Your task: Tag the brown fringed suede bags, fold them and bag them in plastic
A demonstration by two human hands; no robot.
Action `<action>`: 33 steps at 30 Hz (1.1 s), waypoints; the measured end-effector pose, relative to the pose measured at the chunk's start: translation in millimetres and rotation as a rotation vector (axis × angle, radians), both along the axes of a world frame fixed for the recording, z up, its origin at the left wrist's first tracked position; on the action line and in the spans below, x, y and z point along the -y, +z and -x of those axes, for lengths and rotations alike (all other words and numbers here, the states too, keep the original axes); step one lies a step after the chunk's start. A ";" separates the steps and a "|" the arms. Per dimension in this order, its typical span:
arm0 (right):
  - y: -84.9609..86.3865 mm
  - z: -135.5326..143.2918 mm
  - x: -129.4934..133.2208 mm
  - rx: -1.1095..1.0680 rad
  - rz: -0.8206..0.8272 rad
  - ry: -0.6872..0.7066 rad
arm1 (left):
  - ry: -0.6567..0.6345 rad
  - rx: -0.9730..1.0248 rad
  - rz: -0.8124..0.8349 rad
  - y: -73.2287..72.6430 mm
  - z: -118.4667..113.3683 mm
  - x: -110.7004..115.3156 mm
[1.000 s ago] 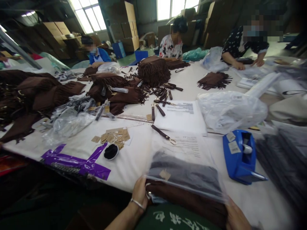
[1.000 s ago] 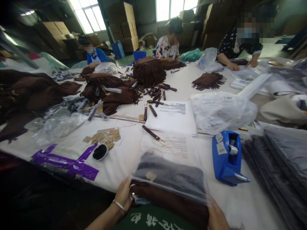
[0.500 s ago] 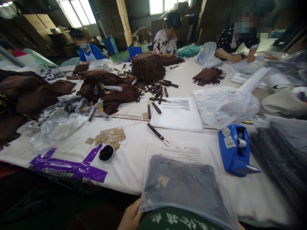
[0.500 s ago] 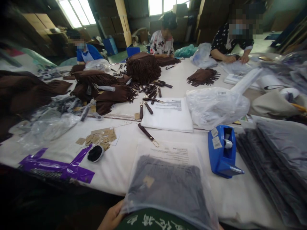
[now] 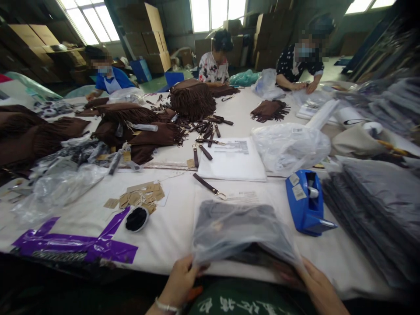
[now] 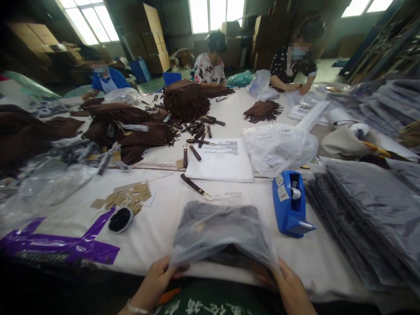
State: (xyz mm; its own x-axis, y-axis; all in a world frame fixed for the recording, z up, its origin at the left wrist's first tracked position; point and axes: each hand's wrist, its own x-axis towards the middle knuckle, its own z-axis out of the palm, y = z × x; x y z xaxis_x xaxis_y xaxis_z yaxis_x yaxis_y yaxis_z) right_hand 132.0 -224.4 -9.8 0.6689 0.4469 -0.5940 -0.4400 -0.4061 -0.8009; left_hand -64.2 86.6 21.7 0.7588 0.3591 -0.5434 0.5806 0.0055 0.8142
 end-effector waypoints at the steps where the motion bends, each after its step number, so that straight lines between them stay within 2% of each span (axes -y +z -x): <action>1: 6.7 -12.1 -10.3 0.010 -0.041 -0.023 | 0.090 -0.015 0.040 -1.6 -13.6 -4.6; 3: 16.4 -33.2 -24.2 0.201 0.031 -0.022 | 0.153 -0.033 0.039 -4.3 -34.0 -14.1; 4: 19.9 -39.2 -27.2 0.373 0.114 -0.030 | 0.132 -0.020 -0.036 -5.1 -39.8 -18.5; 6: 26.3 -37.2 -28.5 0.748 0.257 -0.029 | 0.073 0.044 -0.289 -6.0 -43.3 -24.9; 7: 29.9 -29.3 -29.4 0.898 0.264 0.007 | 0.053 0.070 -0.419 -6.2 -42.4 -26.7; 8: 34.0 -18.1 -32.7 1.000 0.214 0.097 | 0.045 0.078 -0.530 -6.3 -40.9 -27.6; 10: 42.8 6.9 -50.5 1.069 0.006 0.453 | 0.025 0.056 -0.674 -6.4 -38.5 -27.0; 12: 48.6 24.0 -84.1 1.064 -0.191 0.849 | -0.028 0.040 -0.774 -6.5 -38.3 -23.9; 13: 48.7 27.5 -104.4 1.086 -0.222 0.940 | -0.050 0.047 -0.830 -6.6 -38.5 -21.6; 15: 42.4 26.5 -144.8 1.140 -0.134 0.937 | -0.078 0.068 -0.945 -7.6 -36.9 -16.0; 18: 20.9 19.3 -187.2 1.206 -0.016 0.820 | -0.113 0.066 -1.069 -13.7 -25.6 -7.3; 20: 6.3 14.9 -198.4 1.281 -0.042 0.786 | -0.156 0.072 -1.092 -21.6 -12.9 -2.2; 23: -4.6 1.4 -203.3 1.372 -0.162 0.859 | -0.179 0.094 -1.106 -33.8 6.1 4.4; 26: -0.1 -19.3 -218.6 1.396 -0.229 0.911 | -0.165 0.094 -1.103 -36.8 17.9 7.6; 29: 11.1 -27.9 -240.5 1.401 -0.212 0.868 | -0.099 0.071 -1.028 -28.7 25.3 3.6; 31: 17.8 -20.2 -241.6 1.404 -0.212 0.860 | 0.026 0.035 -0.887 -21.8 32.8 -2.7; 33: 21.3 -4.5 -223.3 1.400 -0.230 0.883 | 0.156 -0.025 -0.684 -16.8 43.4 -9.1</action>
State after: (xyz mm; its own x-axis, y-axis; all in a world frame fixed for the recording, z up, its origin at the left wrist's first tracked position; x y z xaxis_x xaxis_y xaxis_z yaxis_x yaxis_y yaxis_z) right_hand 136.4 -1.2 11.5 0.1030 0.9376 0.3322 0.9035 0.0514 -0.4254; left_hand -107.6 95.7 4.9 0.6605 0.7305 -0.1733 0.6336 -0.4185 0.6507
